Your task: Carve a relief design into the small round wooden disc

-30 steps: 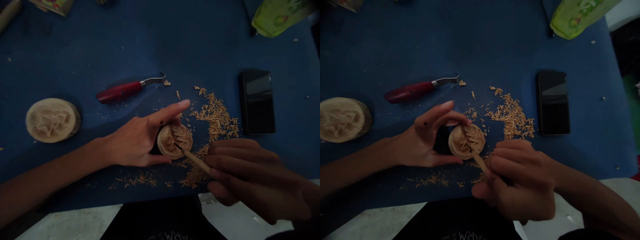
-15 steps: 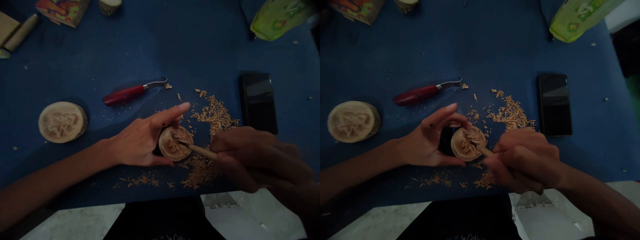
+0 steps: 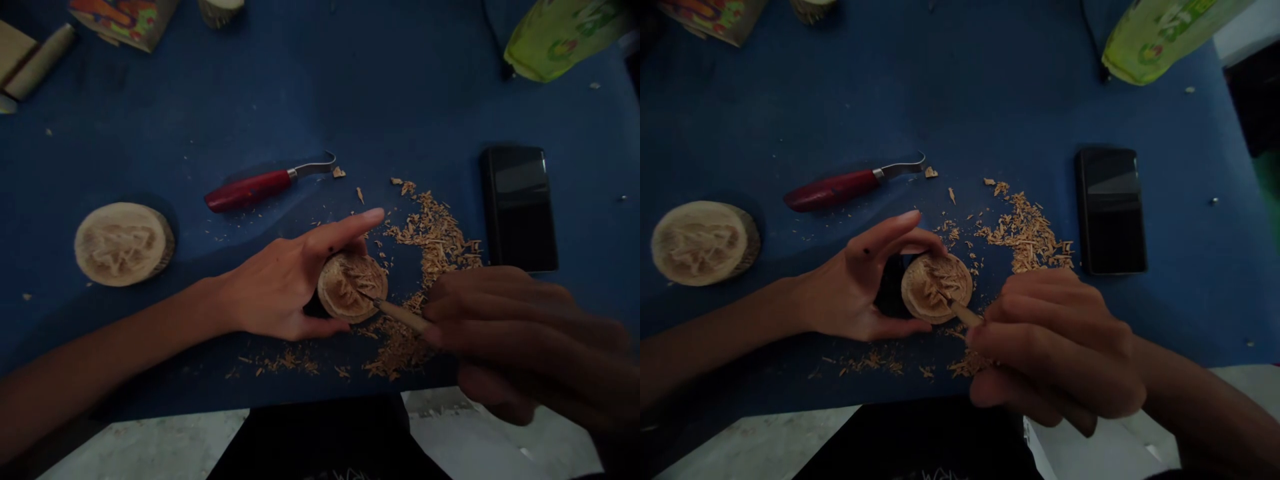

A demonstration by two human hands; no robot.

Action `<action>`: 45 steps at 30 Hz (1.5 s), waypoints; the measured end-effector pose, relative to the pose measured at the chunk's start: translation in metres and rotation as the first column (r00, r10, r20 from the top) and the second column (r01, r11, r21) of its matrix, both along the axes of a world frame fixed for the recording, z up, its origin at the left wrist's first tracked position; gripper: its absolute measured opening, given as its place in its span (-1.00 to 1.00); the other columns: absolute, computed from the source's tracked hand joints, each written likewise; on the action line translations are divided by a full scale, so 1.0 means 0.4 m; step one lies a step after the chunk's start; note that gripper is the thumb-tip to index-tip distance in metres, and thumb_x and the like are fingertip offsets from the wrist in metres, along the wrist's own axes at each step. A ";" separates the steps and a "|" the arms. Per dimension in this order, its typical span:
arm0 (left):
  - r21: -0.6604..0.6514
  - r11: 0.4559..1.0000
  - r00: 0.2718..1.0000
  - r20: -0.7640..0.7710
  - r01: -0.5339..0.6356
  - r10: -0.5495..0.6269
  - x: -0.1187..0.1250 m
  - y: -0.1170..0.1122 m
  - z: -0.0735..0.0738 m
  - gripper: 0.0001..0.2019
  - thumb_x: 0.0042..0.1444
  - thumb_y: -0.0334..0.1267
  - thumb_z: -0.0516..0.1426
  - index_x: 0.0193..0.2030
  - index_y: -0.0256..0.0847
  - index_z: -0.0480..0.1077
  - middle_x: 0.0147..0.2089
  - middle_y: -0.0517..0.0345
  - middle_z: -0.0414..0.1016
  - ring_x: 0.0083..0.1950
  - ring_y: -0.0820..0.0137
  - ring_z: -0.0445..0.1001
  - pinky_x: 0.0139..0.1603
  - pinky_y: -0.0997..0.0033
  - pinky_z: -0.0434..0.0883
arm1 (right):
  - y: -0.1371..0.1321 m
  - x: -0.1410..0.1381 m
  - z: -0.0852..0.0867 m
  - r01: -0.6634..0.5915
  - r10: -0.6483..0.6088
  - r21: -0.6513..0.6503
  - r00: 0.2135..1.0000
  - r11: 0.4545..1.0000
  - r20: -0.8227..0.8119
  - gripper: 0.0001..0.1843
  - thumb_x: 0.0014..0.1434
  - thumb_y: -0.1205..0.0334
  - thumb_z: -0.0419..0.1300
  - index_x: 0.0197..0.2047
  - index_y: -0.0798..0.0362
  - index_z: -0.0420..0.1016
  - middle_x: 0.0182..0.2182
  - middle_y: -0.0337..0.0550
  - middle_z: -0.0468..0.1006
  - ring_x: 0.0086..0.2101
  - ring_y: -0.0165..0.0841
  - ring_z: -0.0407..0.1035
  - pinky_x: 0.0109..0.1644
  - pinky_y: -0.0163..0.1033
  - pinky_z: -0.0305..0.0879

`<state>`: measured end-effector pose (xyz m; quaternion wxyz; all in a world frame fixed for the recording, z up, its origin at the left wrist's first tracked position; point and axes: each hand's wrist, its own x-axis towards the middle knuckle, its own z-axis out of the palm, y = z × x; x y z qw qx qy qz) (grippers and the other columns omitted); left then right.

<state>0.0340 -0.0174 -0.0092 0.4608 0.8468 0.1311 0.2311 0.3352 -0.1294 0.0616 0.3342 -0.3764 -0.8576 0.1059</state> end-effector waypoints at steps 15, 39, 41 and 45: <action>0.042 0.999 0.999 0.050 0.003 -0.005 -0.015 -0.001 -0.005 0.19 0.53 -0.20 0.43 0.93 0.20 -0.34 0.56 -0.06 0.62 0.44 0.04 0.79 0.38 -0.01 0.85 | 0.002 0.000 -0.006 -0.008 0.008 -0.139 1.000 0.990 -0.001 -0.67 0.58 0.11 0.53 -0.16 -0.13 0.49 -0.39 -0.24 0.56 -0.41 -0.30 0.55 -0.37 -0.17 0.47; 0.103 0.994 0.999 0.032 -0.020 0.017 -0.015 -0.003 -0.001 0.25 0.53 -0.20 0.50 0.92 0.18 -0.37 0.54 -0.08 0.63 0.49 0.05 0.79 0.36 0.00 0.87 | 0.019 -0.005 -0.011 -0.133 0.129 -0.119 0.991 0.984 -0.044 -0.58 0.58 0.55 0.30 -0.15 -0.12 0.24 -0.41 -0.37 0.49 -0.44 -0.45 0.32 -0.34 -0.14 0.30; 0.105 0.994 0.999 0.033 -0.024 0.021 -0.015 -0.002 -0.002 0.26 0.53 -0.21 0.50 0.93 0.21 -0.39 0.55 -0.07 0.63 0.49 0.04 0.79 0.36 -0.02 0.87 | 0.016 -0.010 -0.013 -0.119 0.113 -0.122 0.992 0.985 -0.051 -0.55 0.55 0.59 0.29 -0.17 -0.12 0.22 -0.43 -0.39 0.47 -0.46 -0.46 0.27 -0.36 -0.14 0.25; 0.110 0.993 0.999 0.040 -0.035 0.031 -0.015 -0.001 -0.005 0.26 0.53 -0.19 0.49 0.93 0.26 -0.40 0.55 -0.05 0.63 0.43 0.05 0.82 0.34 -0.04 0.88 | 0.012 -0.009 -0.014 -0.087 0.082 -0.127 0.996 0.988 -0.044 -0.54 0.51 0.63 0.29 -0.18 -0.11 0.22 -0.43 -0.40 0.52 -0.47 -0.49 0.31 -0.36 -0.17 0.30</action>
